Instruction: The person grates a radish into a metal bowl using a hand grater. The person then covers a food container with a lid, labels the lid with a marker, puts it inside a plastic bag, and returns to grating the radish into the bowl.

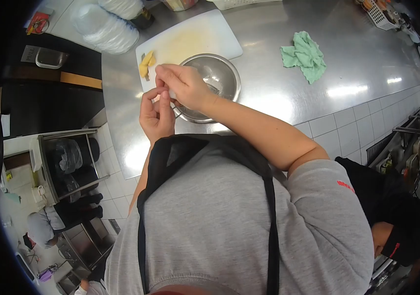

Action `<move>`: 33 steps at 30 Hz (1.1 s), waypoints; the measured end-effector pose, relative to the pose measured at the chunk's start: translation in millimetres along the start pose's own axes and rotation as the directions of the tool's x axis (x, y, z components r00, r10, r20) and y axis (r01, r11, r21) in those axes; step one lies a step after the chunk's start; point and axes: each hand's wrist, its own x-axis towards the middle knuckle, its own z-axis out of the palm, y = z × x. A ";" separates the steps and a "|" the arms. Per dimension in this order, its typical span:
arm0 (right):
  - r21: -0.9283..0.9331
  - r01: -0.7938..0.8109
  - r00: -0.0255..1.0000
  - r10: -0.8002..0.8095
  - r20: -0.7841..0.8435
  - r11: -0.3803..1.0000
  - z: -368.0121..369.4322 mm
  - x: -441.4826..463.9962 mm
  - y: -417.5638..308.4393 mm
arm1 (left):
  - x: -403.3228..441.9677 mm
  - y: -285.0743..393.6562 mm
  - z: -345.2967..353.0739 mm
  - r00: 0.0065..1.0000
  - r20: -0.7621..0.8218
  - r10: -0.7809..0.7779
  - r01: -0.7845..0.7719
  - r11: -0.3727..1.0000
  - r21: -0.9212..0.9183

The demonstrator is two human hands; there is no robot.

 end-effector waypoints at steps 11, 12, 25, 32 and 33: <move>0.223 -0.255 0.967 0.245 0.074 0.941 -10.6 12.0 -18.8 | 0.4 1.4 -9.1 0.992 0.040 -0.117 0.121 0.985 -0.120; 0.121 -0.257 0.965 0.248 0.085 0.959 -12.6 8.1 0.1 | 0.3 -2.7 -8.7 0.995 0.054 -0.080 0.085 0.993 -0.087; 0.104 -0.438 0.899 0.435 0.053 0.893 -12.0 8.0 1.5 | -7.0 3.5 -4.6 0.997 0.030 -0.068 0.072 0.987 -0.142; 0.040 -0.383 0.923 0.384 -0.015 0.923 -30.2 8.3 25.5 | -16.3 15.3 -0.1 0.999 0.006 -0.035 0.035 0.999 -0.006; 0.140 -0.385 0.922 0.387 0.015 0.912 -20.0 4.0 12.3 | -15.2 17.3 2.3 0.999 -0.019 0.028 -0.027 1.000 0.012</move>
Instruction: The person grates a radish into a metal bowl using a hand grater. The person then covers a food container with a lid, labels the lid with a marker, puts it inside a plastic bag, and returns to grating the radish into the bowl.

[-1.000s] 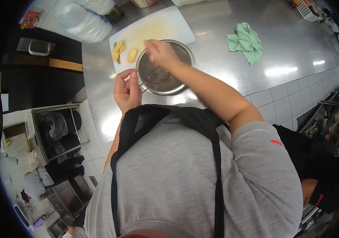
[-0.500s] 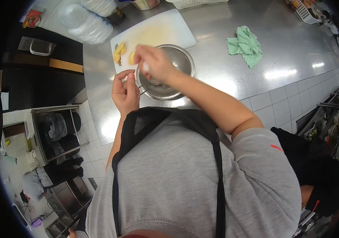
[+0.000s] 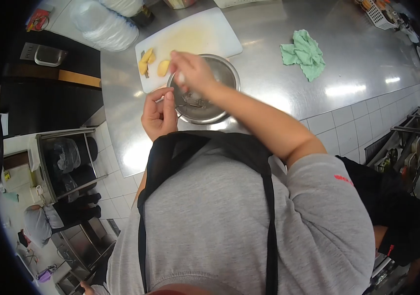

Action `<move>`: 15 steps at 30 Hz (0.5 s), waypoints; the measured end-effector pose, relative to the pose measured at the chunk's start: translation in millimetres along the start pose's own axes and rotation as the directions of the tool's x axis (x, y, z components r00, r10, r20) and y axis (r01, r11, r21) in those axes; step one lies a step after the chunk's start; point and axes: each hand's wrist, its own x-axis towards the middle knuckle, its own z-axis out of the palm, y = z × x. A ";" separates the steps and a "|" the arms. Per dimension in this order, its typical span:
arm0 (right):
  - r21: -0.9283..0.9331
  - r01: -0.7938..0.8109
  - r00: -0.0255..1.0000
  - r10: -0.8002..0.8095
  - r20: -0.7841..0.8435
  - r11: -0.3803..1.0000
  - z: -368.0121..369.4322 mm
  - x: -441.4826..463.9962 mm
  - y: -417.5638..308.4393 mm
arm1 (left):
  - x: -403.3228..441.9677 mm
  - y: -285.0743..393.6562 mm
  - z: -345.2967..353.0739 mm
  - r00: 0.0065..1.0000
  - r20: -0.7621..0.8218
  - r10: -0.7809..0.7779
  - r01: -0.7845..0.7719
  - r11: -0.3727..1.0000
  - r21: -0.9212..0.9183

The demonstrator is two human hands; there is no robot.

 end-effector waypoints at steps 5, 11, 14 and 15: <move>-0.165 0.001 0.997 -0.013 -0.074 0.986 -21.9 8.8 22.1 | 4.8 -13.6 -9.0 0.997 0.067 -0.041 0.036 0.997 0.073; -0.222 0.167 0.985 -0.172 -0.003 0.961 -3.5 -5.3 13.8 | 0.0 -15.7 -6.4 0.999 0.033 0.007 -0.006 1.000 -0.027; -0.332 -0.022 0.999 0.034 0.030 0.943 -24.8 9.1 22.5 | 4.8 -24.1 -13.7 0.996 0.088 0.001 -0.005 0.999 0.038; -0.385 0.023 0.990 0.033 0.139 0.923 -21.5 9.1 21.9 | 5.1 -25.9 -14.9 0.998 0.055 -0.021 0.023 0.999 -0.041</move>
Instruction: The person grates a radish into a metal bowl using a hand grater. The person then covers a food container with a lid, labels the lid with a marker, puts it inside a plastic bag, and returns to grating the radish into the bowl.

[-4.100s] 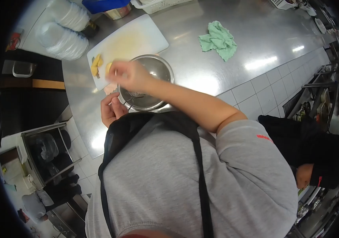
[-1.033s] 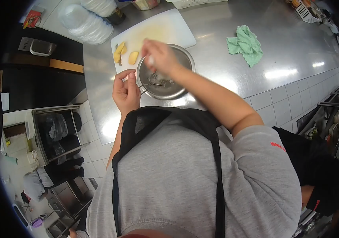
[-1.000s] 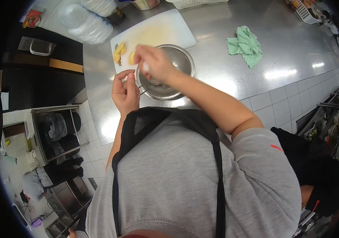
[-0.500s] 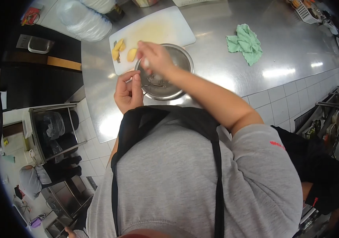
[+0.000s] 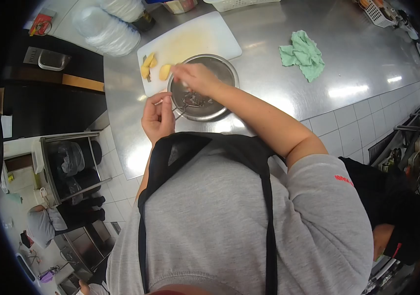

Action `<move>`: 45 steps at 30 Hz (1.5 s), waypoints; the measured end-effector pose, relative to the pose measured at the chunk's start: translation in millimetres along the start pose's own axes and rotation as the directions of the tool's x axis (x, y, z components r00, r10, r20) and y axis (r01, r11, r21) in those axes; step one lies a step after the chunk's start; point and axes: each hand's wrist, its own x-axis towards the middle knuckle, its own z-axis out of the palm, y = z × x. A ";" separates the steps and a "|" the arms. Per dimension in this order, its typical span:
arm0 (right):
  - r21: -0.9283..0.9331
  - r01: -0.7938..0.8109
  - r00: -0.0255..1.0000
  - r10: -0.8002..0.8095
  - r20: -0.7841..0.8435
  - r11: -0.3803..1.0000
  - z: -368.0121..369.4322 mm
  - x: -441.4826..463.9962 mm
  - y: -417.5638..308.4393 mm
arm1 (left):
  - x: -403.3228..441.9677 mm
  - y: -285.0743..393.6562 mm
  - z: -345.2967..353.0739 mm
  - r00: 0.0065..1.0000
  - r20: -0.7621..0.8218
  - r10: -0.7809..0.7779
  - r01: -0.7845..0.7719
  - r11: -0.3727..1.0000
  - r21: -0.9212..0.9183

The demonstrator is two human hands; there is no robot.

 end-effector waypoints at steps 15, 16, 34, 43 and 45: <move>-0.603 -0.684 0.594 -0.166 -0.787 0.410 -233.7 -142.4 56.8 | 0.1 -40.1 -35.4 0.948 -0.123 -0.293 0.188 0.829 -0.526; -0.646 -0.620 0.618 -0.231 -0.752 0.445 -234.4 -158.7 72.3 | -1.8 -38.4 -34.5 0.923 -0.120 -0.367 0.221 0.757 -0.614; -0.497 0.104 0.720 -0.410 -0.559 0.862 -157.0 -117.9 -140.6 | 33.4 -72.7 -20.3 0.598 0.447 -0.665 0.755 0.655 -0.035; 0.270 0.482 0.782 -0.270 -0.562 0.834 -76.2 -96.6 -151.9 | 2.3 -47.0 -86.6 0.763 0.223 -0.607 0.640 0.659 -0.395; 0.267 0.511 0.761 -0.284 -0.584 0.817 -84.4 -95.8 -148.7 | -0.2 -32.8 -109.4 0.796 0.092 -0.598 0.580 0.710 -0.400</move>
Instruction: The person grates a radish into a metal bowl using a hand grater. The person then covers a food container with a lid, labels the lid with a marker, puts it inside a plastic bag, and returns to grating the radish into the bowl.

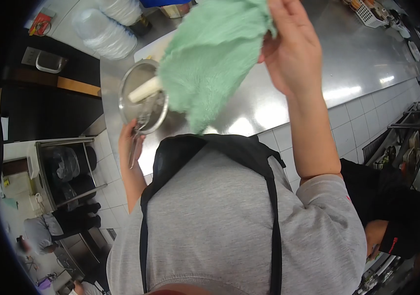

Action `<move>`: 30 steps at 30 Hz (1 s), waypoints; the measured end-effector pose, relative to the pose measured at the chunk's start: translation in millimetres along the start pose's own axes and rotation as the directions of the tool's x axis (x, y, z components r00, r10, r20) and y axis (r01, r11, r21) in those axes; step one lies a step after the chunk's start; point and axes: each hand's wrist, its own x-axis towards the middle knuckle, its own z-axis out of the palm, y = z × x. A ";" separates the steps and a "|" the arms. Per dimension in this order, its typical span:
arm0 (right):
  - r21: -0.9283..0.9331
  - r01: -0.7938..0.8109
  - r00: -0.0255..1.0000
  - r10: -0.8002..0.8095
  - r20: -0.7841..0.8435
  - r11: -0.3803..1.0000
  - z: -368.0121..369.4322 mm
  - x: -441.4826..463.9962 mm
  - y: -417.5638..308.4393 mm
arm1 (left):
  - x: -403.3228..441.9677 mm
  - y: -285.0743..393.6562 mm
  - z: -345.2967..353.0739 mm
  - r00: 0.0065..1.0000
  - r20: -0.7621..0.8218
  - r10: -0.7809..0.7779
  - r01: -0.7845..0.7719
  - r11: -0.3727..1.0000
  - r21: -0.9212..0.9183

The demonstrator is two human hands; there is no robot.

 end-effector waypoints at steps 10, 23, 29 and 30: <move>-0.856 -0.121 0.993 0.068 -0.100 0.503 -151.9 -53.8 127.0 | -17.2 19.7 -36.4 0.974 -0.215 0.068 -0.083 0.995 -0.062; -0.797 0.440 0.760 0.301 0.575 0.413 -38.4 -55.0 157.4 | -10.4 11.1 25.8 0.998 0.055 0.021 -0.021 1.000 -0.007; -0.783 0.576 0.672 0.409 0.617 0.236 -16.0 -38.2 207.3 | -13.9 10.8 19.4 0.998 0.041 0.044 -0.044 0.999 -0.013; -0.776 0.544 0.748 0.233 0.621 0.319 -11.3 -38.9 207.7 | -14.3 10.6 16.3 0.999 0.027 0.044 -0.044 0.999 -0.016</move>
